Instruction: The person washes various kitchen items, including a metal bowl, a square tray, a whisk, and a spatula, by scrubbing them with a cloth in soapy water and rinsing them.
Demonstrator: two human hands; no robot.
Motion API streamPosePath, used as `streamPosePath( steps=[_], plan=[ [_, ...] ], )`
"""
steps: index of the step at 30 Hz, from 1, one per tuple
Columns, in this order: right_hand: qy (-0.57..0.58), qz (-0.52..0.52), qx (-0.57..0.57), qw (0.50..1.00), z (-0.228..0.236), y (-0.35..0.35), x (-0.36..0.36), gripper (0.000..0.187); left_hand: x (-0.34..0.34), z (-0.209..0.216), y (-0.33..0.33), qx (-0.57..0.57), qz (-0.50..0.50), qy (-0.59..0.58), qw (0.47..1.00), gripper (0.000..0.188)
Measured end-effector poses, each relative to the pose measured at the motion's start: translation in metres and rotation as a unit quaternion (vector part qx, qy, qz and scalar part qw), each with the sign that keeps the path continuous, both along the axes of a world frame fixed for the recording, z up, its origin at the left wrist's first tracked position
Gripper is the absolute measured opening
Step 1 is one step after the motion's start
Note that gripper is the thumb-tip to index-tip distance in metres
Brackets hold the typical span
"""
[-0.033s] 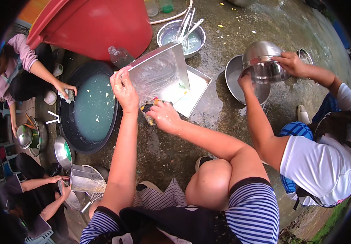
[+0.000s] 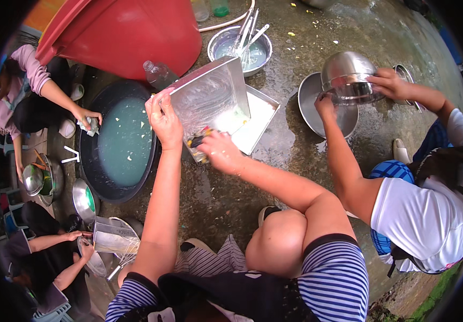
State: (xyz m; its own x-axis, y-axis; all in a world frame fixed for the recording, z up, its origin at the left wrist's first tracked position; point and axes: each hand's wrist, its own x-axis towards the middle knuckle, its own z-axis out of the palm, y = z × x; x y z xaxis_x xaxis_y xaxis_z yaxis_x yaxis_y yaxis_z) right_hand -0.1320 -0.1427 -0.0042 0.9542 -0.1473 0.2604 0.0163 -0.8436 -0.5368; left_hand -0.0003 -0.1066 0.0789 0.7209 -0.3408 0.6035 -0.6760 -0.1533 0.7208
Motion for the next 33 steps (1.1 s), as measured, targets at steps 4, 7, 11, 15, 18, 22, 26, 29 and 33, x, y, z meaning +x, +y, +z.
streamPosePath(
  steps=[4,7,11,15,18,22,26,29,33],
  plan=[
    [0.061,-0.081,-0.083,0.991,-0.011,-0.057,-0.007,0.015,0.000,0.000,-0.001,0.000,-0.012,-0.013,1.000,0.011],
    [0.106,-0.062,-0.102,0.987,-0.008,-0.043,0.004,0.012,0.001,-0.005,-0.006,-0.017,-0.005,0.004,1.000,0.010],
    [0.045,0.031,-0.057,0.997,0.015,0.006,0.005,0.026,-0.001,0.000,-0.007,-0.022,-0.007,-0.012,1.000,0.010],
    [-0.006,-0.002,-0.116,0.993,-0.001,-0.033,-0.012,0.030,0.001,-0.003,0.000,-0.028,0.003,0.032,0.999,0.013],
    [0.006,-0.038,-0.137,0.990,-0.018,-0.055,-0.018,0.026,0.000,-0.005,0.001,-0.034,0.017,0.056,0.998,0.015],
    [0.033,-0.024,-0.148,0.988,-0.010,-0.030,-0.010,0.016,0.000,-0.004,-0.004,-0.039,0.028,0.049,0.998,0.014],
    [-0.013,0.029,-0.123,0.992,0.009,0.008,-0.006,0.014,-0.004,0.004,-0.010,-0.023,0.010,0.028,0.999,0.014],
    [-0.043,-0.023,-0.178,0.983,-0.008,-0.038,-0.017,0.015,0.001,0.008,-0.007,-0.014,0.020,0.056,0.998,0.014],
    [-0.002,-0.050,-0.195,0.979,-0.028,-0.078,-0.019,0.006,0.010,0.011,-0.001,-0.007,-0.015,0.130,0.991,0.020]
  ],
)
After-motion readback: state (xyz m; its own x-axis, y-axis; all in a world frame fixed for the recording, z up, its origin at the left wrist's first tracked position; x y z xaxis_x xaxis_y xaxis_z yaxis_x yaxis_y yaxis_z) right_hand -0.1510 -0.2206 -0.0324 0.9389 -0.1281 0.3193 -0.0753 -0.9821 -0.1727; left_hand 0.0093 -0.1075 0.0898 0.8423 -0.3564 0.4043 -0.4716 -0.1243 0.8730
